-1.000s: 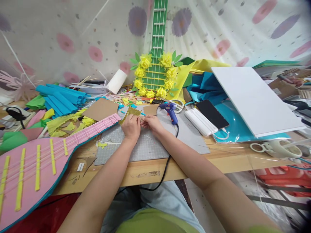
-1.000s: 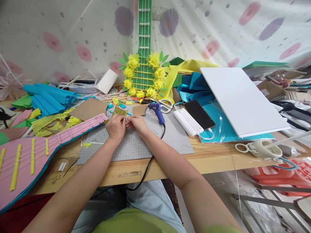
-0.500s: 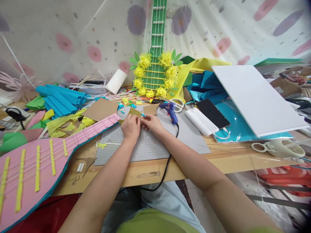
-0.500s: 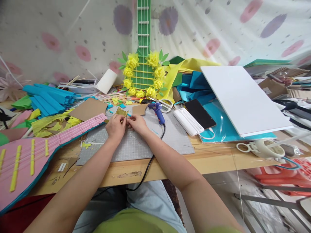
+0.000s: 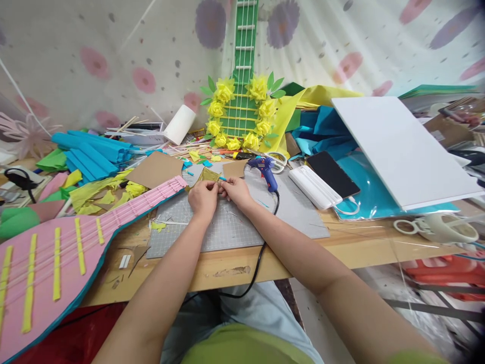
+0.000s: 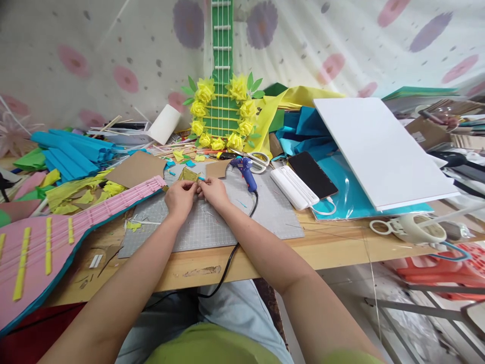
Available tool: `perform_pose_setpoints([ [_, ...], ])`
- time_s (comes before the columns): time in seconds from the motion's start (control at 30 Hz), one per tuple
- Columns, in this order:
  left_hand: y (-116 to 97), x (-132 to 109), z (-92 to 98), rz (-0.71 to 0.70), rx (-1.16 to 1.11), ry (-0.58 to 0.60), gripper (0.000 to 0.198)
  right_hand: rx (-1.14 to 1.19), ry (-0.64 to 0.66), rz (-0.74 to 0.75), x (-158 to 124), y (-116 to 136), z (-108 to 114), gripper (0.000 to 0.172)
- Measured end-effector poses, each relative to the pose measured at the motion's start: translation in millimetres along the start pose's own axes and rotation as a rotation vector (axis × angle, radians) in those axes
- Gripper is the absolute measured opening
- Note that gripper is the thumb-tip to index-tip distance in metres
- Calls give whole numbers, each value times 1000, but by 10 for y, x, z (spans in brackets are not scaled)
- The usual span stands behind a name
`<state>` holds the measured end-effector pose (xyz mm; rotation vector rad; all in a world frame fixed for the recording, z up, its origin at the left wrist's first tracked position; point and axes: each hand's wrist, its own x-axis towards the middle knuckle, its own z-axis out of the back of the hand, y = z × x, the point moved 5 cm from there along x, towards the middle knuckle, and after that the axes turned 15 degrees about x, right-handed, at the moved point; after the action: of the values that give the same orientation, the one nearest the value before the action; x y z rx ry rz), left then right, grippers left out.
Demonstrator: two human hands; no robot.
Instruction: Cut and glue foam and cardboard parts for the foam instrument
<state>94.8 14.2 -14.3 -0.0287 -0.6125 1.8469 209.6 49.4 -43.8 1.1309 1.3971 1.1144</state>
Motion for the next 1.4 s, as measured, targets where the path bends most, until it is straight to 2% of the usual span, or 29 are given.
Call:
perform_pose_setpoints([
  [0.17,-31,-10,22,-15,3,-18,19,-82,-19,64,22,-3,1,16],
  [0.37,-95,-56,52,-58,19,-5,18,-101,-20,33,61,-19,-2,14],
  [0.57,-26,-27,57,-41,41,-57,17,-33,98,-34,-64,103,1,8],
  [0.73,44,7,44,-13,68,-84,19,-105,40,-31,-171,170,123,11],
  [0.97,-28,-30,50,-140,118,-85,19,-74,54,-26,-117,174,57,17],
  [1.17,-138,-96,78,-270,110,-81,21,24,126,-47,-120,233,42,21],
  [1.3,-91,-74,101,-212,111,-100,21,117,157,-131,-173,227,50,13],
  [1.4,-31,-41,128,-167,98,-124,20,69,168,-136,-203,218,74,15],
])
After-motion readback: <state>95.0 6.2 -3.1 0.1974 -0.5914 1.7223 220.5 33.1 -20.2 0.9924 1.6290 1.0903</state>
